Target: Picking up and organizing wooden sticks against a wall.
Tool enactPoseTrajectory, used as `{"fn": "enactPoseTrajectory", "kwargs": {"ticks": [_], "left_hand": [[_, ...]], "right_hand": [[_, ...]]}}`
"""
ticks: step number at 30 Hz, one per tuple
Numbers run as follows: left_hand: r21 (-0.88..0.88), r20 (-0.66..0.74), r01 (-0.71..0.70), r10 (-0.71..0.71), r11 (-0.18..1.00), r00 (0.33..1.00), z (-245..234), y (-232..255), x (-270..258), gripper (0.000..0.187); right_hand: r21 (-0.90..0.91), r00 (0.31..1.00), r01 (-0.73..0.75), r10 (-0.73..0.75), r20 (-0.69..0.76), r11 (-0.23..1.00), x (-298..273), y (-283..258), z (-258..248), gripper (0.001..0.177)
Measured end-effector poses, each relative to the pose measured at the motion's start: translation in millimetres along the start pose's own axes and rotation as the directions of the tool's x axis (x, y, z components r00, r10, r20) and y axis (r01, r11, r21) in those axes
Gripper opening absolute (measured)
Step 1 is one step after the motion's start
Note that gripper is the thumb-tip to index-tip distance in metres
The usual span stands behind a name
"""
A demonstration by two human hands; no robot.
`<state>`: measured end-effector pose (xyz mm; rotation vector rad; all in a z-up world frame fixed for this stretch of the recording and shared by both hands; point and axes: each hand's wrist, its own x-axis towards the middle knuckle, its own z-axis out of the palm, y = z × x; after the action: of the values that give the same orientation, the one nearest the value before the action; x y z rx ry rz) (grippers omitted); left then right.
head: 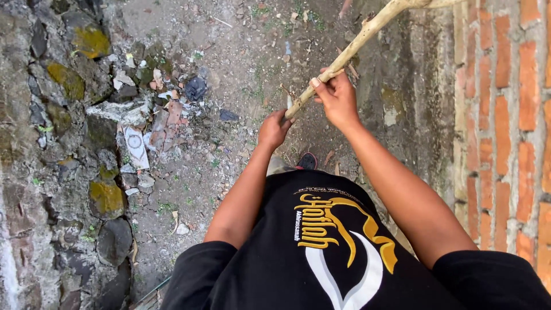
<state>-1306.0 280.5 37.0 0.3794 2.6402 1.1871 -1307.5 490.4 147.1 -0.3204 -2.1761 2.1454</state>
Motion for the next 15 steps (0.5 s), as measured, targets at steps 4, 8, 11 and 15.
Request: {"fn": "enactPoseTrajectory", "kwargs": {"ticks": [4,8,11,15], "left_hand": [[-0.025,-0.034,0.037,-0.037,0.999,0.999,-8.4,-10.5,30.3,0.041],[0.001,-0.045,0.035,-0.035,0.999,0.998,-19.0,-22.6,75.4,0.043],[0.021,-0.048,0.029,-0.028,0.999,0.998,-37.0,-29.2,111.1,0.042],[-0.029,-0.078,0.032,-0.034,0.999,0.996,-50.9,-57.9,177.0,0.041]], "right_hand": [[0.051,0.999,-0.020,0.018,0.038,0.998,37.5,3.4,8.0,0.039],[0.035,0.998,0.003,-0.005,0.055,0.999,86.6,6.9,15.3,0.039],[0.022,0.997,0.022,-0.023,0.072,1.000,123.2,1.5,27.1,0.037],[-0.026,0.999,0.027,-0.026,0.026,0.999,188.0,-9.1,49.7,0.037]]}}
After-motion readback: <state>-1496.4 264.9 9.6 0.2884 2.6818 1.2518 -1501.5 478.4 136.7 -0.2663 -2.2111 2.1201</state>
